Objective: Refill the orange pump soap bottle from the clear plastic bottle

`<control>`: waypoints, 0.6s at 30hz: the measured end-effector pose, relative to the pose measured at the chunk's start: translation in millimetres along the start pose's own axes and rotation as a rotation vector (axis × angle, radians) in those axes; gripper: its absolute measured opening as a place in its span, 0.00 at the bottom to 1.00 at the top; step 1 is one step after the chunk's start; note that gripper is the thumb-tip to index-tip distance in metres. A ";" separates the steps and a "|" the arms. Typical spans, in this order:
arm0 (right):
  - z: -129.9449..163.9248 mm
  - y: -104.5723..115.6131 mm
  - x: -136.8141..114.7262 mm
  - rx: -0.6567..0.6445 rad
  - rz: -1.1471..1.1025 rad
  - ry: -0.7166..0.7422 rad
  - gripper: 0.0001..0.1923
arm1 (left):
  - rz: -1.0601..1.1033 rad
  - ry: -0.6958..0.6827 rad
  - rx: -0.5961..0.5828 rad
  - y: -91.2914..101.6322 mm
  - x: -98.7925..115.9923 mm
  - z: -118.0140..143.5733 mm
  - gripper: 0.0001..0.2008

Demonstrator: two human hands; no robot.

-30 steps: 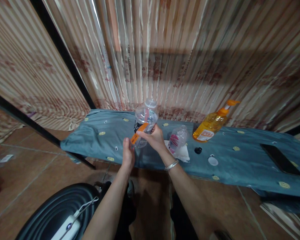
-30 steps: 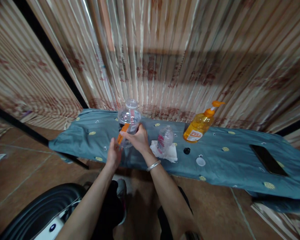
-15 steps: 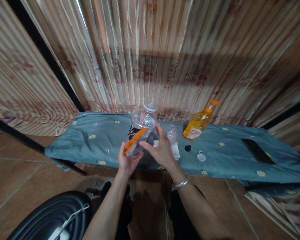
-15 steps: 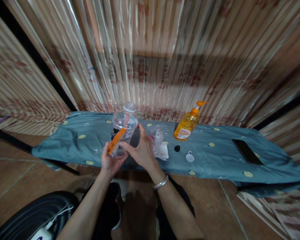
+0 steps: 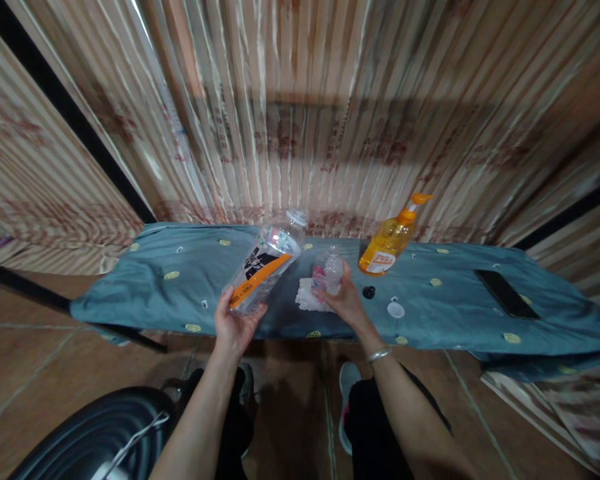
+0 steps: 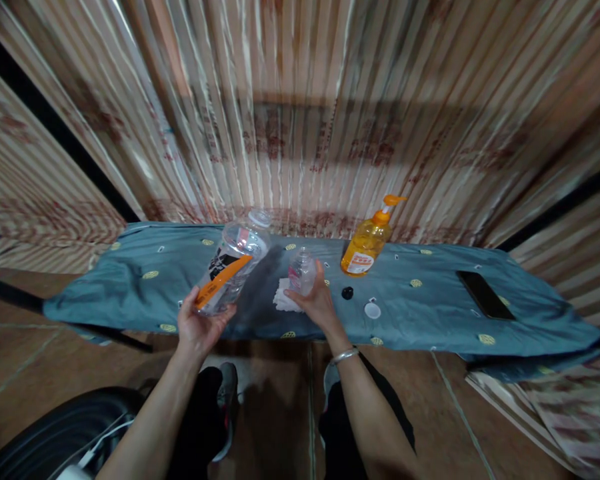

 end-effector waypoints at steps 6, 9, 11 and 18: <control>1.3 -4.6 9.5 0.066 0.077 -0.129 0.26 | -0.023 -0.016 0.033 2.7 2.9 -4.0 0.12; -1.0 -1.5 7.0 0.072 0.087 -0.135 0.25 | -0.046 -0.012 0.024 1.4 3.7 -6.8 0.14; -3.1 0.5 3.3 0.059 0.087 -0.131 0.25 | -0.061 -0.012 0.015 0.0 4.0 -8.2 0.16; -6.0 3.6 -11.4 0.013 0.058 -0.014 0.23 | -0.104 -0.046 0.007 -0.8 5.5 -9.9 0.16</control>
Point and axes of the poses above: each hand's wrist, its own z-axis away from the middle knuckle, its own y-axis out of the back of the hand, x = y × z, the point moved 5 cm from there along -z, towards the middle knuckle, and after that the axes turned 1 degree about -x, right-handed, at the moved point
